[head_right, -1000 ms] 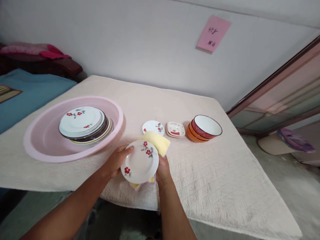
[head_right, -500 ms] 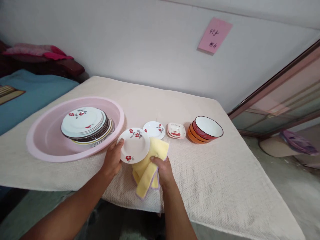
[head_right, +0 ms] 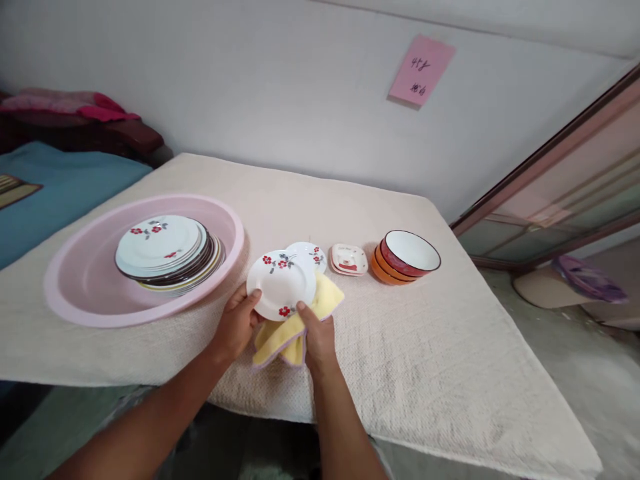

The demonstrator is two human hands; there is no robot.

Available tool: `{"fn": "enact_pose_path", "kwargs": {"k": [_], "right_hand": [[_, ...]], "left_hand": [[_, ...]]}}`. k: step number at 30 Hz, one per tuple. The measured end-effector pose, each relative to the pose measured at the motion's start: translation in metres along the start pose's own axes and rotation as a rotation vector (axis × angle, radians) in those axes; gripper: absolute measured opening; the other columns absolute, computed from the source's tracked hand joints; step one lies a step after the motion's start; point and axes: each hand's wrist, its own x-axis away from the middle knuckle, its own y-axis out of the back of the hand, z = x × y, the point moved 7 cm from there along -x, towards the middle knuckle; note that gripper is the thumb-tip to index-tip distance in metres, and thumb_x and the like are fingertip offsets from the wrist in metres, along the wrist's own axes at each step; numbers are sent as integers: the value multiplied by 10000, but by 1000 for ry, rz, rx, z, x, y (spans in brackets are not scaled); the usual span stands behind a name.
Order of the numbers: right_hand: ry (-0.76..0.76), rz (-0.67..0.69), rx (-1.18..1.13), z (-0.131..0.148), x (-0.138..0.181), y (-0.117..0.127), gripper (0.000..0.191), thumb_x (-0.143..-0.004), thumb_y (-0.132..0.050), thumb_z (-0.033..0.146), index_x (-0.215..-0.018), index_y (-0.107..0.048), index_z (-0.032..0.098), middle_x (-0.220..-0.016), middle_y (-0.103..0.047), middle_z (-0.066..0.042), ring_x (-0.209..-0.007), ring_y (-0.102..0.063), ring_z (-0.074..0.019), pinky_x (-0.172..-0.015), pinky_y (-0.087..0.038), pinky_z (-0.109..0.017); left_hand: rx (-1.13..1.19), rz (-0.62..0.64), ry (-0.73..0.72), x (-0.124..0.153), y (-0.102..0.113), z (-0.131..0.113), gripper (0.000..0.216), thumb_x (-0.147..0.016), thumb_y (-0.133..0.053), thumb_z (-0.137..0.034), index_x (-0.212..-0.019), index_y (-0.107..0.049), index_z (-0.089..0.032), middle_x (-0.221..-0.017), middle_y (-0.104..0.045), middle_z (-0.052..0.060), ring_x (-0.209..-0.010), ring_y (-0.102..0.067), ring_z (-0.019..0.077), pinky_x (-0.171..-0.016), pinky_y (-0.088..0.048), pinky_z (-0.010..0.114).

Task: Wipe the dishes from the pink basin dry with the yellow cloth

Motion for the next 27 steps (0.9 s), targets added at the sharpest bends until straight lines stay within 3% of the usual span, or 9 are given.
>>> {"fn": "enact_pose_path", "kwargs": {"k": [3,6,11,16,19,23,27], "right_hand": [[46,-64,33,13,-3,9,540,-654,-731,221,-1171,-577,202,-958,-726,-44,-815,-686,-267,-725,-570,-410],[58,-44,53,20,-4,13,548,-643,-729,200,-1170,-578,189,-968,-723,-50,-824,-684,-259,-725,-567,-394],[24,63,102,18,-4,9,578,-656,-726,188,-1210,-560,191,-943,-723,-44,-805,-682,-236,-715,-561,-366],[5,23,96,13,-9,18,568,-662,-744,218,-1201,-564,215,-946,-727,-29,-795,-690,-238,-726,-564,-381],[-7,25,88,5,-10,17,541,-676,-737,246,-1188,-565,213,-1007,-718,-46,-883,-681,-256,-765,-561,-401],[-75,91,67,-15,-2,-4,509,-631,-763,266,-1109,-605,191,-1009,-718,-69,-903,-676,-275,-790,-559,-426],[-87,83,55,-14,5,-16,444,-621,-764,257,-1042,-634,202,-987,-723,-59,-860,-686,-290,-753,-569,-440]], "left_hand": [[-66,92,62,1,-2,2,416,-728,-664,-325,-1103,-600,-156,-1023,-674,90,-870,-640,227,-725,-526,342],[-141,107,94,-1,4,-1,367,-770,-620,-378,-1051,-614,-142,-954,-678,84,-801,-632,196,-688,-514,311],[-268,92,20,-4,9,-19,316,-786,-600,-409,-961,-638,-149,-846,-680,51,-715,-606,157,-625,-459,237],[-366,110,-28,0,6,-21,365,-790,-591,-410,-1037,-654,-149,-822,-691,51,-692,-603,166,-615,-449,243],[-311,18,-65,-1,10,-20,380,-781,-607,-410,-1055,-642,-150,-863,-695,54,-699,-606,160,-615,-453,239],[-126,-108,-84,-3,13,-19,391,-766,-631,-403,-1077,-609,-166,-962,-692,63,-790,-632,175,-668,-476,252],[-50,-42,-44,-5,6,-14,404,-741,-661,-378,-1085,-610,-173,-983,-693,69,-862,-641,198,-741,-494,289]]}}
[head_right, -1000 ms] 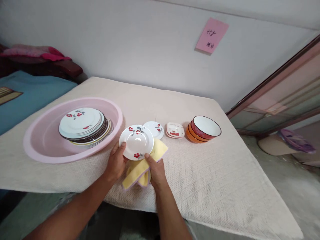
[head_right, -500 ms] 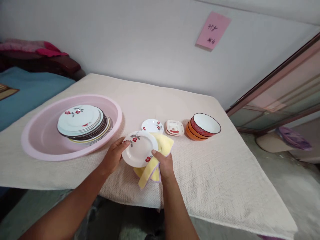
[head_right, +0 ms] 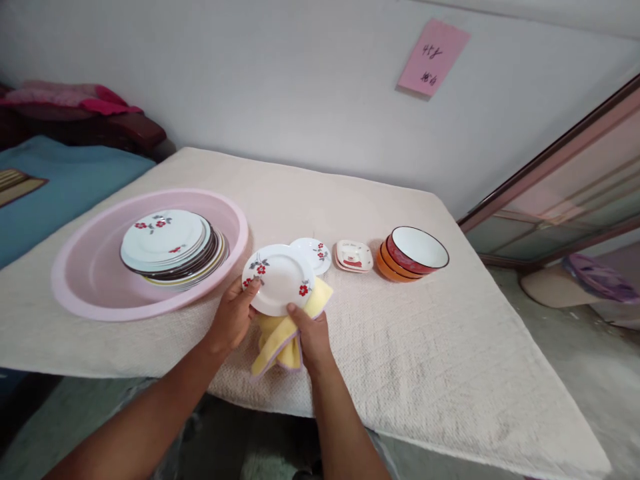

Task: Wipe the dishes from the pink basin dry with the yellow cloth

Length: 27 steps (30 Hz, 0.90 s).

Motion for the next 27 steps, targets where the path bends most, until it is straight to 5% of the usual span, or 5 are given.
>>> {"fn": "enact_pose_path", "kwargs": {"k": [5,13,20,27], "right_hand": [[93,-74,-17,24,-3,17,502,-641,-741,234,-1123,-604,206,-984,-725,-45,-855,-688,-288,-765,-559,-445],[80,-33,6,20,-2,19,530,-689,-717,265,-1193,-565,210,-1015,-716,-53,-864,-686,-272,-782,-550,-426],[-100,168,-4,3,0,2,578,-596,-790,278,-1131,-589,195,-1063,-699,-83,-931,-667,-266,-841,-532,-425],[-191,248,-61,11,7,10,482,-615,-748,247,-1076,-628,169,-996,-713,-97,-838,-688,-297,-815,-528,-471]], "left_hand": [[-66,131,108,1,-2,9,395,-719,-672,-385,-1025,-623,-139,-984,-678,100,-808,-645,208,-671,-529,316],[-231,68,86,1,8,2,369,-721,-658,-464,-911,-620,-149,-763,-655,36,-659,-618,170,-549,-534,288],[13,19,134,1,4,9,436,-710,-692,-442,-1039,-615,-166,-935,-681,66,-784,-639,175,-658,-546,297],[-10,123,245,2,1,15,372,-736,-681,-418,-991,-626,-153,-832,-627,43,-656,-597,128,-476,-534,224]]}}
